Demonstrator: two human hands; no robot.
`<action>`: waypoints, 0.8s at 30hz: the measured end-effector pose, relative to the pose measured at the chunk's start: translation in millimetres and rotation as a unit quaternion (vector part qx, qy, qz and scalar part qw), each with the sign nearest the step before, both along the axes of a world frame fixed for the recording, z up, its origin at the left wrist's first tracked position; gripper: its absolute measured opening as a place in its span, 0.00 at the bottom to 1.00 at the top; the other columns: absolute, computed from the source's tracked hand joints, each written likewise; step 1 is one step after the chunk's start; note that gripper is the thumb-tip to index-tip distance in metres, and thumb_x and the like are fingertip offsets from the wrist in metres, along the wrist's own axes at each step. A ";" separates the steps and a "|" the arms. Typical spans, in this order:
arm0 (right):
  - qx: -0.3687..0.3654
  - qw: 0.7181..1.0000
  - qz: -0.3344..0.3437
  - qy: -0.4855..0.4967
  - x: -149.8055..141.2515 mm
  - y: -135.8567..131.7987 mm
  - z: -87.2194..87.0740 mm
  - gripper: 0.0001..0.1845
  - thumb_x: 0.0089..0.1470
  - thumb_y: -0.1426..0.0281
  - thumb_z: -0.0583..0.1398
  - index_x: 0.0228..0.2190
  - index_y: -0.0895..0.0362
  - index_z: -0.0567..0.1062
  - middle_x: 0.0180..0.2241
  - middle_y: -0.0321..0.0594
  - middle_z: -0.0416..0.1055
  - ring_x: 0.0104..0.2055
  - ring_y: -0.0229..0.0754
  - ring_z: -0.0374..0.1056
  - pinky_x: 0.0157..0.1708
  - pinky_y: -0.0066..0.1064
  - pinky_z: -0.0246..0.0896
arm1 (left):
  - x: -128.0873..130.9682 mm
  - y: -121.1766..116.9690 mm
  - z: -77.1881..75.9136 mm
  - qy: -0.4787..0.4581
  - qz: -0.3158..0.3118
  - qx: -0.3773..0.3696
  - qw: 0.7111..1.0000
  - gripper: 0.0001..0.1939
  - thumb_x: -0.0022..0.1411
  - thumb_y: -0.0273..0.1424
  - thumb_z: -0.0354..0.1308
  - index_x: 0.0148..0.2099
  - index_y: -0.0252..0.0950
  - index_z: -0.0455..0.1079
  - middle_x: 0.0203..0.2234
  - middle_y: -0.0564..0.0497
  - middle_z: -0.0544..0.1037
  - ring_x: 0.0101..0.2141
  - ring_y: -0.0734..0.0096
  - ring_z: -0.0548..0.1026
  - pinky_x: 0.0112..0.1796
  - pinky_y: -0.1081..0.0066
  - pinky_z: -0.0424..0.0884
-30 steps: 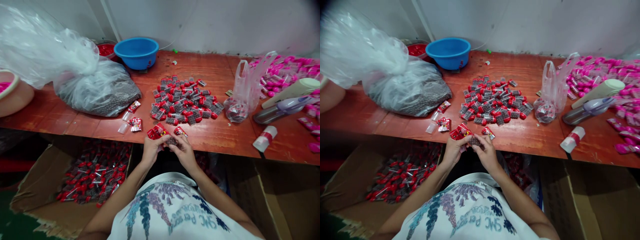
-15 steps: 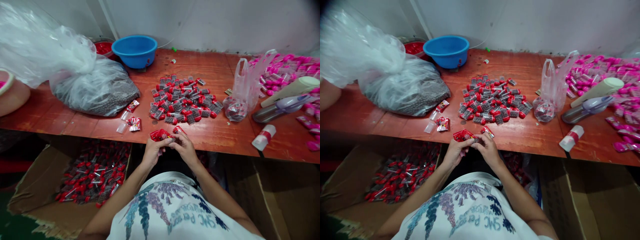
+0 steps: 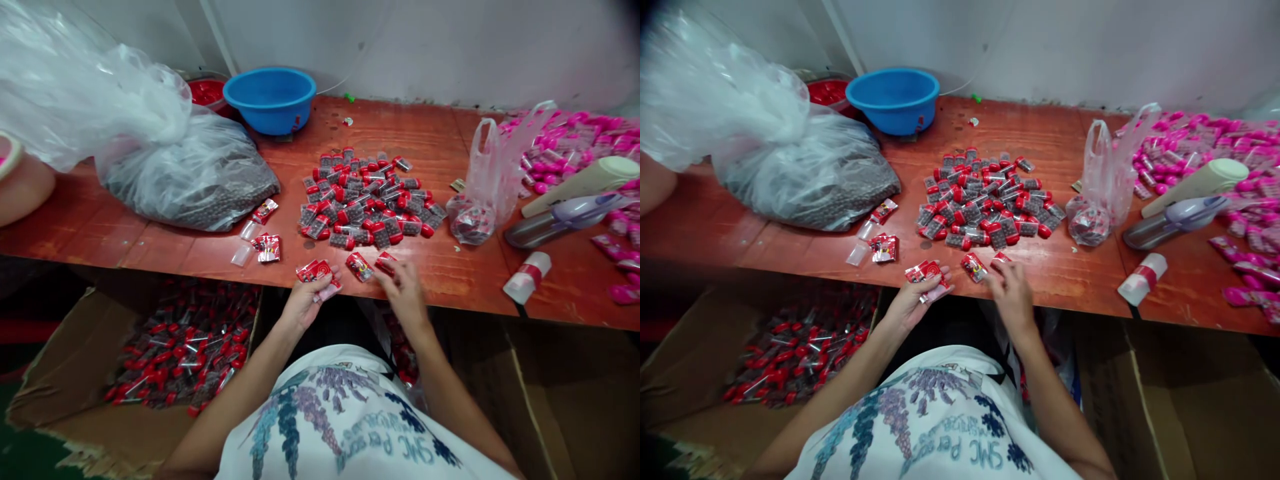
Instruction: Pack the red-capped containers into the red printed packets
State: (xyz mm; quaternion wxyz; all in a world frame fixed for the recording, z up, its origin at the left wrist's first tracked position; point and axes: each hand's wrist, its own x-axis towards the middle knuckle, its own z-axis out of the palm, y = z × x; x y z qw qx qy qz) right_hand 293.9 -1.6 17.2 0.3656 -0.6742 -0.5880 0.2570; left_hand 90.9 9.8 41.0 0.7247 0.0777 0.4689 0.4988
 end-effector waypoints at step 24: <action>-0.007 0.930 0.139 -0.340 -93.5 88.8 2.2 0.26 0.57 0.51 0.53 0.42 0.59 0.74 0.35 0.56 0.72 0.39 0.50 0.67 0.35 0.34 0.58 | -28.8 28.4 -5.4 0.030 0.132 0.006 0.991 0.06 0.45 0.17 0.64 0.29 0.28 0.74 0.25 0.47 0.79 0.26 0.69 0.77 0.30 0.70 0.76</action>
